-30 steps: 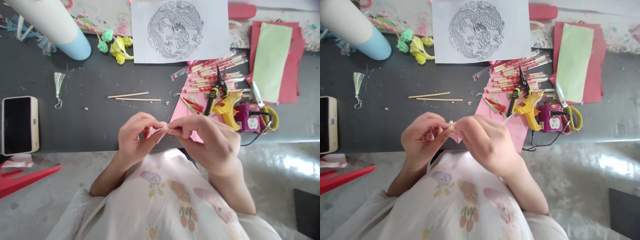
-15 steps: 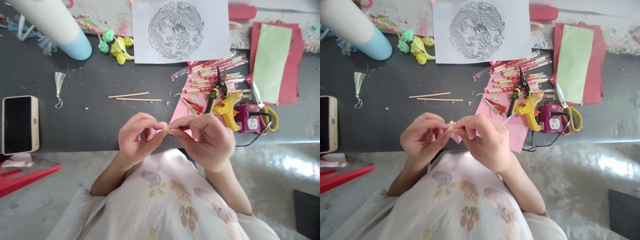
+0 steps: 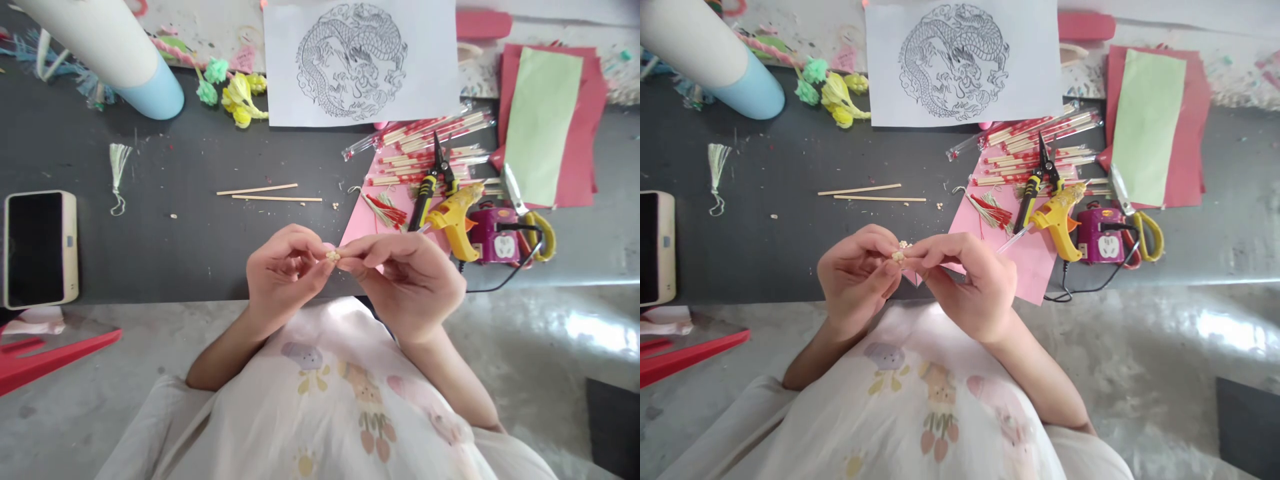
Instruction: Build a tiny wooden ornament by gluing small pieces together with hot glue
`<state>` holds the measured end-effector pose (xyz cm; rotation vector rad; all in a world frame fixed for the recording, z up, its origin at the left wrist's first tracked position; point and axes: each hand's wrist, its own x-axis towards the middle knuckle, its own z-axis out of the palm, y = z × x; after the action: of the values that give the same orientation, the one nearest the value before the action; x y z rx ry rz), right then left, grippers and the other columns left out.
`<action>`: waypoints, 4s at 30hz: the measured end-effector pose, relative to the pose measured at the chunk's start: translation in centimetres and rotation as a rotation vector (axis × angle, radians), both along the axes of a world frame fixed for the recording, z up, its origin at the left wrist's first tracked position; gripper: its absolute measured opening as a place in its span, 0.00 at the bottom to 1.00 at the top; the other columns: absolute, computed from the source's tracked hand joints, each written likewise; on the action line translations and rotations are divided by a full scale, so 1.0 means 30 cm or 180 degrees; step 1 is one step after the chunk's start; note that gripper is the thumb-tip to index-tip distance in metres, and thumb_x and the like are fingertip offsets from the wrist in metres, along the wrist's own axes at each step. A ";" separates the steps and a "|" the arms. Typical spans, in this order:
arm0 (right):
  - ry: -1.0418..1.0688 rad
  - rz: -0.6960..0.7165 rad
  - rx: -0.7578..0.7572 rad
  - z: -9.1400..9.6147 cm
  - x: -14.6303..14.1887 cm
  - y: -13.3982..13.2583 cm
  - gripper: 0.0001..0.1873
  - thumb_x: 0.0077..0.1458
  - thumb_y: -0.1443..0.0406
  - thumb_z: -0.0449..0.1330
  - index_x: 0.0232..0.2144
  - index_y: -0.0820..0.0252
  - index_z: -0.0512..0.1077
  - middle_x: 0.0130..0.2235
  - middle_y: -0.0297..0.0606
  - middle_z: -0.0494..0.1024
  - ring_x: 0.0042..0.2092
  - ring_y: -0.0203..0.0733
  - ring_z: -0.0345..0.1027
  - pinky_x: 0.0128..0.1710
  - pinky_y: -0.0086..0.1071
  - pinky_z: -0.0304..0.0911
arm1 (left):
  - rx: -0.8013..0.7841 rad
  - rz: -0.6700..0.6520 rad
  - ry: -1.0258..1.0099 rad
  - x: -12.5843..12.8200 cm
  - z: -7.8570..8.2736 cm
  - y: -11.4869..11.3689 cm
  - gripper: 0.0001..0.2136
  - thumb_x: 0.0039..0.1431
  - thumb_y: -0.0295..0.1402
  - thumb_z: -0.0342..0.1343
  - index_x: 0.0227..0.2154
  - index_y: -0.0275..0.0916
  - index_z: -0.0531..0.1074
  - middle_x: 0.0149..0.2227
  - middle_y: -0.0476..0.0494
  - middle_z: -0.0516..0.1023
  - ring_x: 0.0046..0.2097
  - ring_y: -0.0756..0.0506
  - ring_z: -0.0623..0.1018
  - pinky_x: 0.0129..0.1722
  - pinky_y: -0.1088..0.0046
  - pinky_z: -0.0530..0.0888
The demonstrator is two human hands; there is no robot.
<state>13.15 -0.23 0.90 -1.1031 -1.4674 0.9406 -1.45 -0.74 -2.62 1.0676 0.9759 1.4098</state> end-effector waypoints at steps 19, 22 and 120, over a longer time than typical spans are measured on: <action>-0.0836 0.0441 0.0760 0.011 0.036 0.049 0.11 0.53 0.75 0.61 0.35 0.55 0.75 0.32 0.36 0.79 0.33 0.38 0.74 0.29 0.33 0.72 | -0.0931 -0.0749 -0.0718 0.000 0.006 -0.005 0.07 0.55 0.38 0.64 0.31 0.42 0.73 0.23 0.53 0.69 0.16 0.59 0.58 0.11 0.80 0.53; -0.0807 0.0450 0.0771 0.011 0.035 0.049 0.11 0.53 0.76 0.61 0.35 0.57 0.75 0.32 0.37 0.79 0.33 0.38 0.74 0.30 0.32 0.71 | -0.0870 -0.0710 -0.0675 0.001 0.013 -0.004 0.07 0.54 0.37 0.64 0.31 0.41 0.73 0.23 0.53 0.69 0.17 0.58 0.61 0.11 0.81 0.54; -0.0747 0.0536 0.0490 -0.030 0.082 0.040 0.08 0.56 0.71 0.61 0.38 0.56 0.77 0.35 0.37 0.80 0.35 0.37 0.73 0.33 0.32 0.71 | -0.2274 -0.1452 -0.1283 0.001 0.030 0.020 0.12 0.48 0.39 0.67 0.25 0.36 0.73 0.14 0.59 0.55 0.15 0.60 0.50 0.10 0.86 0.51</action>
<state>15.62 0.96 -0.01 -1.0141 -1.8165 0.8174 -1.41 -0.13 -1.72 0.4045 0.7758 0.7539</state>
